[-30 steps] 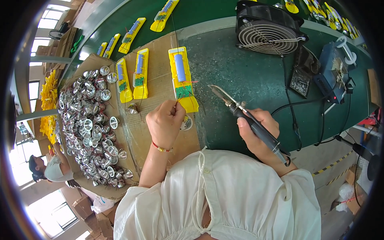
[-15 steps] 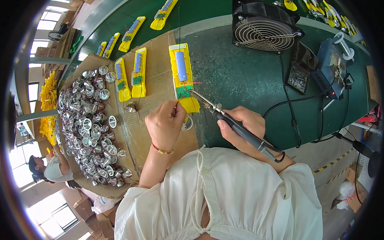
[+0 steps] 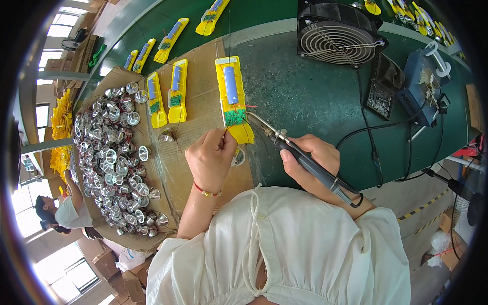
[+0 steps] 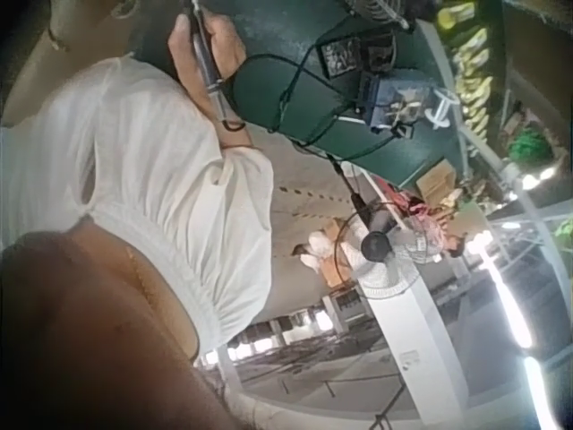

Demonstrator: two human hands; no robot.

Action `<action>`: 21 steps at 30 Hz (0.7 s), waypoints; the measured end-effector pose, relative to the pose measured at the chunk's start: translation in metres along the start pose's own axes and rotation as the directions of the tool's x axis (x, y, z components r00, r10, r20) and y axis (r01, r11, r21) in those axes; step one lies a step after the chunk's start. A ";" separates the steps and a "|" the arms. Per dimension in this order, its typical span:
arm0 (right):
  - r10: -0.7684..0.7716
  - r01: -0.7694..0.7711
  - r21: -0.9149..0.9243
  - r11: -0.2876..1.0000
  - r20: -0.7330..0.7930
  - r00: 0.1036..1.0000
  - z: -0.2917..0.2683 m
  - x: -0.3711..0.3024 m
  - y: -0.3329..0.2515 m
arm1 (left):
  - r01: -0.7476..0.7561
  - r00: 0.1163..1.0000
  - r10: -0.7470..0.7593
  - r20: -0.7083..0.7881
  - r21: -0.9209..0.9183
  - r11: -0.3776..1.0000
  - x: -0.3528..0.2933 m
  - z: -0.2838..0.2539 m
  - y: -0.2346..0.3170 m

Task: Soldering wires onto a circuit board for the assembly of light fixtures.

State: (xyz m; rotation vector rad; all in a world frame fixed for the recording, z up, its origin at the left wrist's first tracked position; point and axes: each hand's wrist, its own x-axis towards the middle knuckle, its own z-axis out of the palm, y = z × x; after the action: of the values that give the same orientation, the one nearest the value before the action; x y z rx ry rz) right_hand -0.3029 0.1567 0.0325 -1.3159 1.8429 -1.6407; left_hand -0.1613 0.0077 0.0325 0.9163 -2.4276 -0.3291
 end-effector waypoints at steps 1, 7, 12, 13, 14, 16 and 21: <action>-0.017 0.017 0.000 1.000 -0.017 1.000 0.000 -0.001 0.001 | 0.008 1.000 -0.008 0.001 0.002 1.000 0.000 0.000 -0.001; -0.006 -0.003 -0.046 0.999 -0.206 0.979 -0.023 -0.016 0.006 | 0.005 1.000 -0.005 0.001 -0.053 0.999 0.007 0.007 0.003; 0.009 -0.167 -0.298 0.940 -0.467 0.884 -0.069 -0.043 0.038 | 0.099 0.988 -0.074 0.135 -0.187 0.977 0.038 0.011 -0.012; 0.007 -0.227 -0.334 0.915 -0.549 0.836 -0.080 -0.049 0.043 | 0.079 0.987 -0.053 0.151 -0.167 0.983 0.054 0.015 -0.013; -0.076 -0.188 -0.356 0.915 -0.611 0.788 -0.091 -0.054 0.047 | 0.055 0.985 -0.028 0.171 -0.152 0.987 0.072 0.018 -0.011; -0.235 -0.148 -0.519 0.842 -0.599 0.766 -0.113 -0.067 0.056 | -0.094 0.982 0.106 0.154 -0.088 0.992 0.113 0.038 -0.006; -0.180 -0.185 -0.466 0.865 -0.632 0.754 -0.110 -0.073 0.058 | -0.154 0.968 0.127 0.217 0.111 0.982 0.203 0.076 0.002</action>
State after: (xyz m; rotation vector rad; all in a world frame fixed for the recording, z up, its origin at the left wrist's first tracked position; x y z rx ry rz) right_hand -0.3723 0.2742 -0.0126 -0.9280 2.8606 -1.8484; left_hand -0.3332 -0.1234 0.0483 0.7903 -2.7179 -0.2302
